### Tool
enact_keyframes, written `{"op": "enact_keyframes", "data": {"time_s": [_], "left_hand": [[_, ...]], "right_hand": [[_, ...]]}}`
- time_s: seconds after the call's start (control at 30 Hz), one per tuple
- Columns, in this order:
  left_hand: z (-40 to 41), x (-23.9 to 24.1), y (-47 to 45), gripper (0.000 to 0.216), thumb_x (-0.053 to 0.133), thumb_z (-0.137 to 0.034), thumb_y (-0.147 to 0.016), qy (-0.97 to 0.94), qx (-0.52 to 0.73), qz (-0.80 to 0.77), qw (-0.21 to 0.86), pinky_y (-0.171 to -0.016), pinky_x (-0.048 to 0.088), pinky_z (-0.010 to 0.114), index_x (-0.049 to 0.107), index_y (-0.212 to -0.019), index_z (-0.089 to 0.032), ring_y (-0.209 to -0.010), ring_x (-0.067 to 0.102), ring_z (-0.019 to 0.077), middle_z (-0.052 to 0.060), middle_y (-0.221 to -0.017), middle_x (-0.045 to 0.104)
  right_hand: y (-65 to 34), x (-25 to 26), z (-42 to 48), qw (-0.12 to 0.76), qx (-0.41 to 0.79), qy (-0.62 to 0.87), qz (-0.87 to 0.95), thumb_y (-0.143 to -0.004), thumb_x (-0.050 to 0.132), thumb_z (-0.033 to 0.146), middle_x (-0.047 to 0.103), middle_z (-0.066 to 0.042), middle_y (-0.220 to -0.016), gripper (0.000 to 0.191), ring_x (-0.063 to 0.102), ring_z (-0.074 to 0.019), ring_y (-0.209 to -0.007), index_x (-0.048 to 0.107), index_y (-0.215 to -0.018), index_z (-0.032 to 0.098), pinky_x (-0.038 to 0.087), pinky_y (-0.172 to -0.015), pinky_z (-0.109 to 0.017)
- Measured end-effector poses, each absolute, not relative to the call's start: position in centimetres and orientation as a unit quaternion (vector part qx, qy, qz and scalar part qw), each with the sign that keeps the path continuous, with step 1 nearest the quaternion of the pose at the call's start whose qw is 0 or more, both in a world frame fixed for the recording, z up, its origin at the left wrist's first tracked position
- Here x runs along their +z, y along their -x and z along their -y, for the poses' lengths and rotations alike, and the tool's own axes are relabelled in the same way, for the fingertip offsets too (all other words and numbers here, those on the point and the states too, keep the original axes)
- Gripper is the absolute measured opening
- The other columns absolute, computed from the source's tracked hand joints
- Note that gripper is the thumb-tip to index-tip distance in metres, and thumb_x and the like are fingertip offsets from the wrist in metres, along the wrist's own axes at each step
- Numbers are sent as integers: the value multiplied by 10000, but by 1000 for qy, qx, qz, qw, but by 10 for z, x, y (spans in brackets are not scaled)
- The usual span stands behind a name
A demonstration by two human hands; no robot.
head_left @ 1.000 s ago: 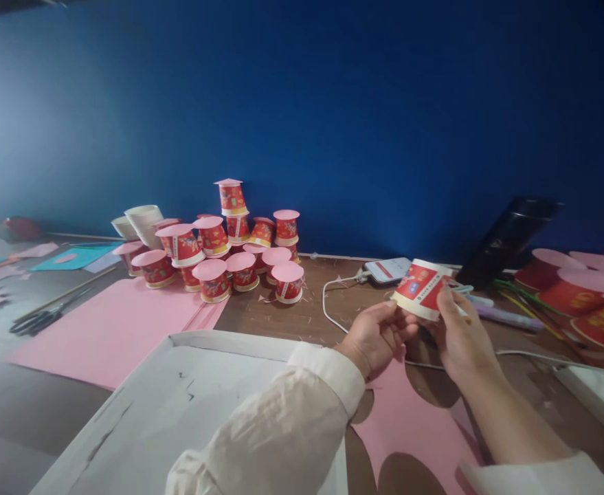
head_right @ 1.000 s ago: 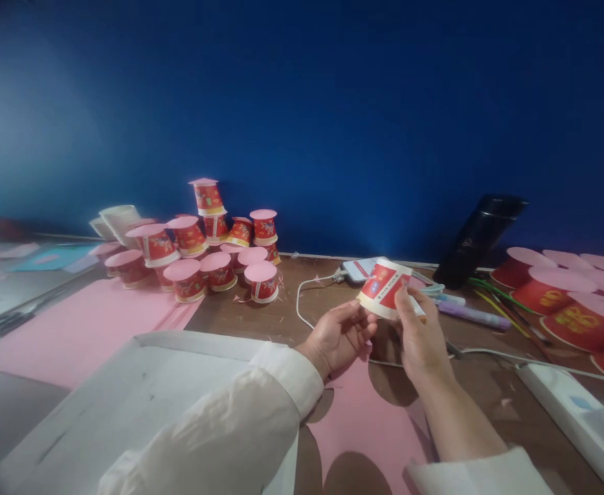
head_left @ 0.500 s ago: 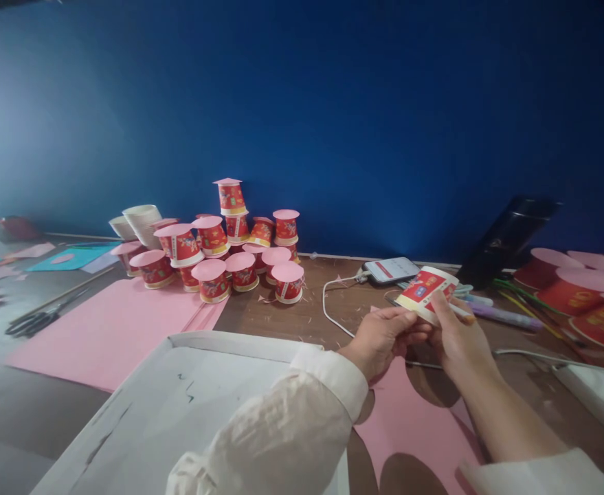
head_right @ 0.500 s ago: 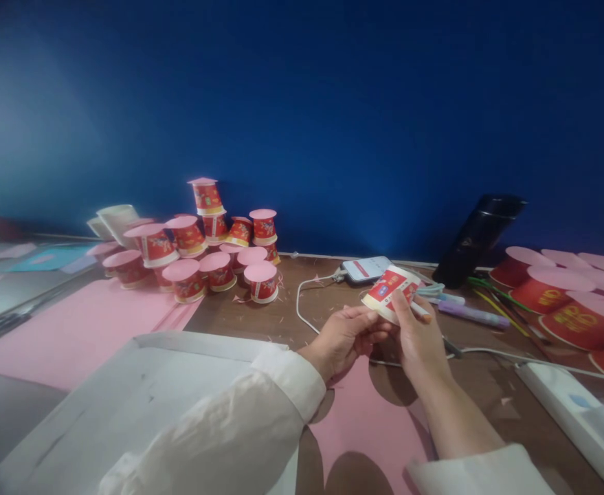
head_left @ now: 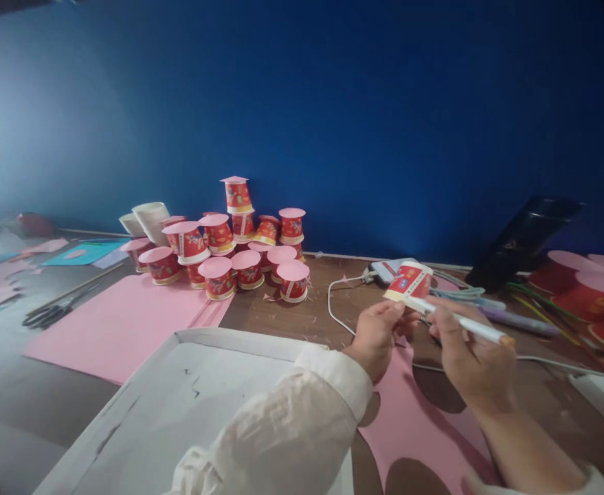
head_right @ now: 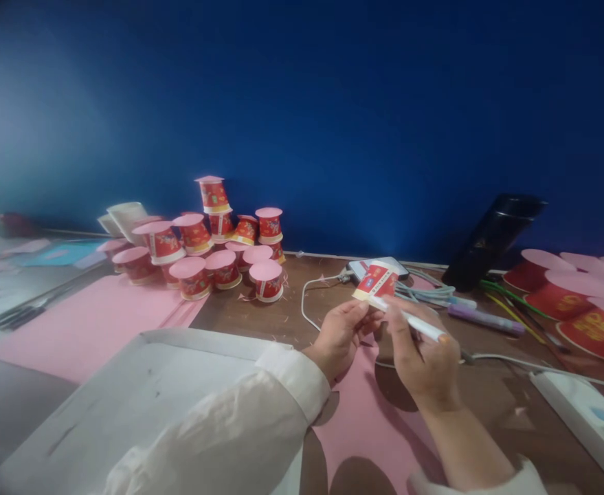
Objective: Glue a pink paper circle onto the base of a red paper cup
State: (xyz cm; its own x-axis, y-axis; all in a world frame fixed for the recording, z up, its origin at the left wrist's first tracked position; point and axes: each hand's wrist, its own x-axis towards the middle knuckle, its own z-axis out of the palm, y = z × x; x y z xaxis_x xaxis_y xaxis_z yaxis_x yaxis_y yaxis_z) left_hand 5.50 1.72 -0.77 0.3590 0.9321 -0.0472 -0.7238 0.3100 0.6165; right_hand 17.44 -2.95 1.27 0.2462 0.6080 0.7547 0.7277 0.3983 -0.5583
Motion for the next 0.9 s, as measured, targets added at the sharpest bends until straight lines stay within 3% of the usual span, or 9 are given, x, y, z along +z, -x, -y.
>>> {"op": "enact_keyframes", "data": {"time_s": [0.13, 0.3, 0.63, 0.9], "left_hand": [[-17, -8, -55, 528, 984, -511, -549, -261, 535, -203, 778, -821, 527, 304, 776, -833, -117, -795, 685, 166, 82, -818, 735], [-17, -6, -56, 511, 976, -500, -549, -262, 530, -213, 778, -837, 530, 312, 773, -822, -118, -817, 686, 171, 86, -836, 727], [-17, -8, -58, 499, 945, -546, -580, -301, 532, -230, 757, -839, 520, 325, 772, -798, -132, -754, 648, 154, 60, -780, 702], [-18, -9, -61, 451, 924, -529, -603, -306, 541, -262, 738, -816, 522, 330, 763, -752, -135, -752, 644, 157, 62, -773, 700]], "right_hand": [[-175, 12, 29, 536, -92, 565, 620, -1000, 584, 480, 778, -63, -867, 315, 752, -242, -823, 783, -1028, 237, 581, -867, -400], [-173, 19, 29, 515, -122, 586, 614, -1018, 527, 518, 796, -88, -920, 388, 766, -258, -862, 775, -1028, 219, 579, -868, -404], [-172, 18, 28, 499, -136, 562, 645, -1023, 541, 446, 812, -98, -1029, 323, 772, -266, -974, 771, -1032, 219, 578, -905, -397], [-168, 23, 29, 491, -147, 570, 643, -1026, 532, 454, 812, -99, -957, 343, 775, -255, -912, 773, -987, 214, 590, -855, -370]]}}
